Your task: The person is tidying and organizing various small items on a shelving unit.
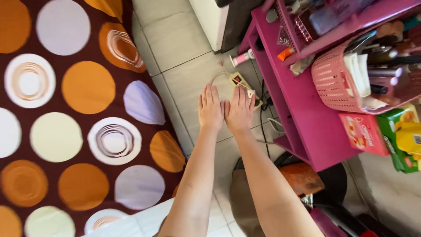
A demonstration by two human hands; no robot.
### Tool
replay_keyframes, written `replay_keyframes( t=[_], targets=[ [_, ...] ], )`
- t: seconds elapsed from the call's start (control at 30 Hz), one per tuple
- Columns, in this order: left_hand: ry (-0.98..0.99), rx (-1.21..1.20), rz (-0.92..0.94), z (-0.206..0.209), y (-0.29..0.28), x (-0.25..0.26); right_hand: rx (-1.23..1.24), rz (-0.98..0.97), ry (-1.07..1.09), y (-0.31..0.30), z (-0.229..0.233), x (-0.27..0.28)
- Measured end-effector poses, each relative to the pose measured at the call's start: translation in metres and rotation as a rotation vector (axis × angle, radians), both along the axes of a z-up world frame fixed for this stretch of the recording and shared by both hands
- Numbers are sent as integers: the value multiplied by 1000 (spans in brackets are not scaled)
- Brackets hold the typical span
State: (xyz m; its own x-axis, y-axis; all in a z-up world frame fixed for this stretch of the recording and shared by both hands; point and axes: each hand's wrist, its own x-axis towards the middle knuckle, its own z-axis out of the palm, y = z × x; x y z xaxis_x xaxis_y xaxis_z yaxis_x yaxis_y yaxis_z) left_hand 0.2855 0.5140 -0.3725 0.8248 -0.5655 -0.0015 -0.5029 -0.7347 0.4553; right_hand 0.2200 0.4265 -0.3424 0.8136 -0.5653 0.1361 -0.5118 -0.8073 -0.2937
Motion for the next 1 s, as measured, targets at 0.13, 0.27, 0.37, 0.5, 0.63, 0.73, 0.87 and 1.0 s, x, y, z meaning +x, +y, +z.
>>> replay_keyframes(
  t=[0.13, 0.27, 0.37, 0.5, 0.63, 0.73, 0.87, 1.0],
  targets=[
    [-20, -26, 10, -50, -11, 13, -35, 5, -13, -13, -55, 12],
    [-16, -44, -3, -90, -25, 26, -118, 36, -11, -29, -100, 24],
    [-51, -84, 6, -108, -35, 42, -138, 61, -42, -41, -118, 40],
    [-97, -121, -16, -130, -50, 66, -196, 58, -115, -51, -135, 62],
    [-122, -76, -46, -136, -53, 86, -177, -20, -153, -48, -164, 76],
    [-153, -5, -95, -145, -55, 94, -129, -167, -178, -39, -181, 81],
    [-158, -6, -60, -163, -72, 112, -115, -210, -290, -50, -179, 101],
    [-100, -90, -27, -168, -94, 122, -98, -282, -385, -71, -197, 117]
  ],
)
